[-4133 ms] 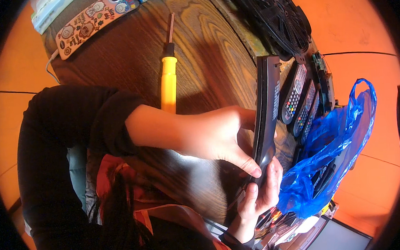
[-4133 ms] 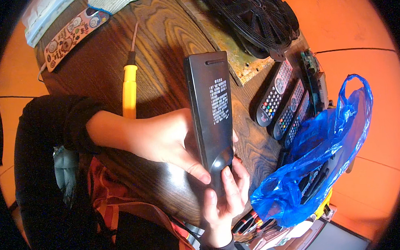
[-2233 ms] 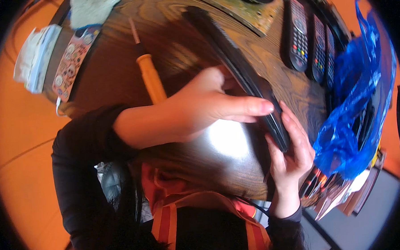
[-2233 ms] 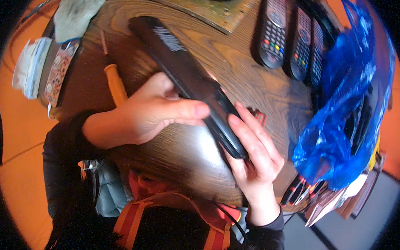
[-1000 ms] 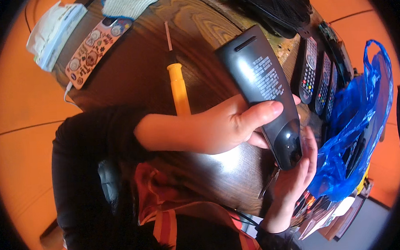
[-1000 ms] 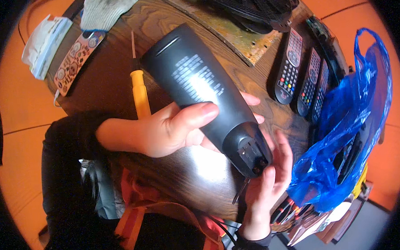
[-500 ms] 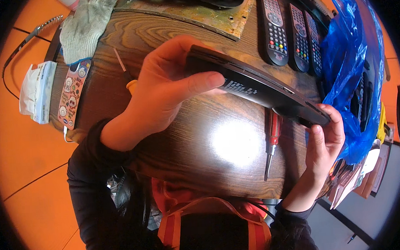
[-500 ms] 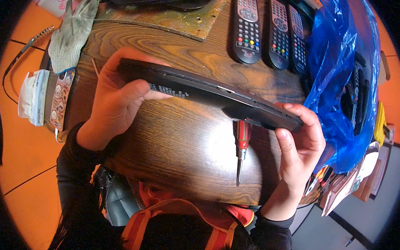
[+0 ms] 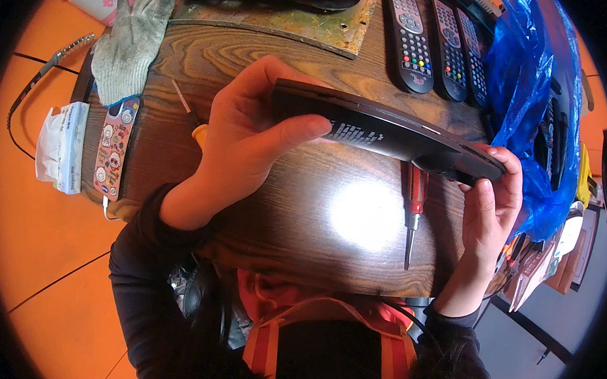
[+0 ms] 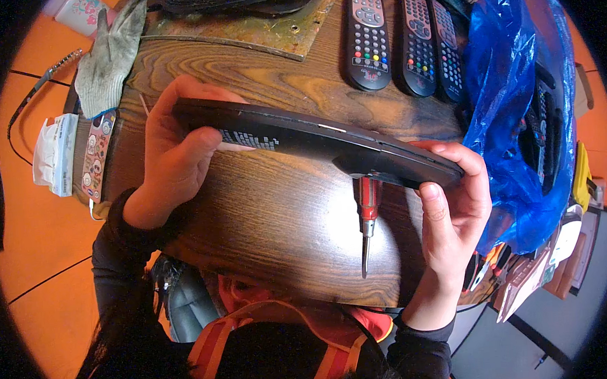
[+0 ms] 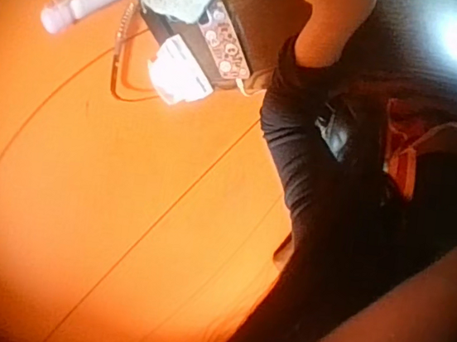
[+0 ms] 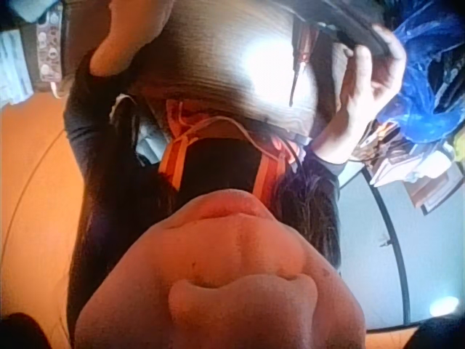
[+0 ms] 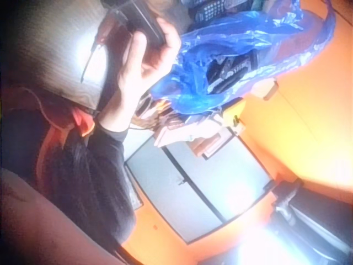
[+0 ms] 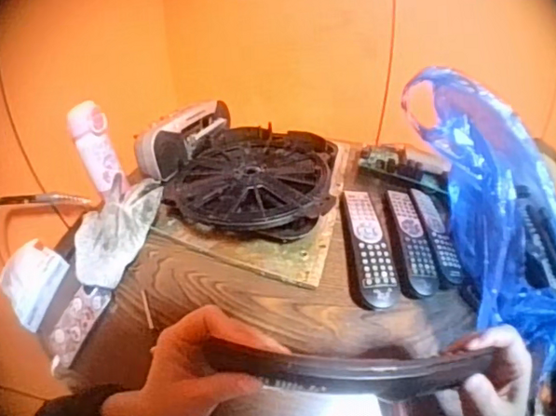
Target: The person uses a screwdriver to pry open the battery compartment of a black remote control, removes the cover, and then reassembles it. The person repeats this process with a second remote control.
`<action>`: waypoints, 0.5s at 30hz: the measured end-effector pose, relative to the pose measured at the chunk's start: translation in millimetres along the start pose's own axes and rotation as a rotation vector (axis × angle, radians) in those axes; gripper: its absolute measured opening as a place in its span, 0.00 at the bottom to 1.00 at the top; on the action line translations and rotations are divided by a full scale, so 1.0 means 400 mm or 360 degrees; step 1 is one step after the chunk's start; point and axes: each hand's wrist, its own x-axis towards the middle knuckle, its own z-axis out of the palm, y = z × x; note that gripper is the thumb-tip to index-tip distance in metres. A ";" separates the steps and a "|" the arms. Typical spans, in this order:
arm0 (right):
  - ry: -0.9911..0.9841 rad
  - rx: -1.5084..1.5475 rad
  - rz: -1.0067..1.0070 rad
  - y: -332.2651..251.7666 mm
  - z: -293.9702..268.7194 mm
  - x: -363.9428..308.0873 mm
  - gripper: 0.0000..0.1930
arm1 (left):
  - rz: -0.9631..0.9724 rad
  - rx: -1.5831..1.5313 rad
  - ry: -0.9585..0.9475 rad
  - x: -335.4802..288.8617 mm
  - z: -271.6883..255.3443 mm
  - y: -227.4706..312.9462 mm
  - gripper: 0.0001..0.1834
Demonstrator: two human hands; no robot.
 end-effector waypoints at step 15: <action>0.0212 0.0061 0.0011 0.011 0.028 -0.001 0.15 | 0.0170 0.0481 0.0114 -0.008 0.051 0.026 0.19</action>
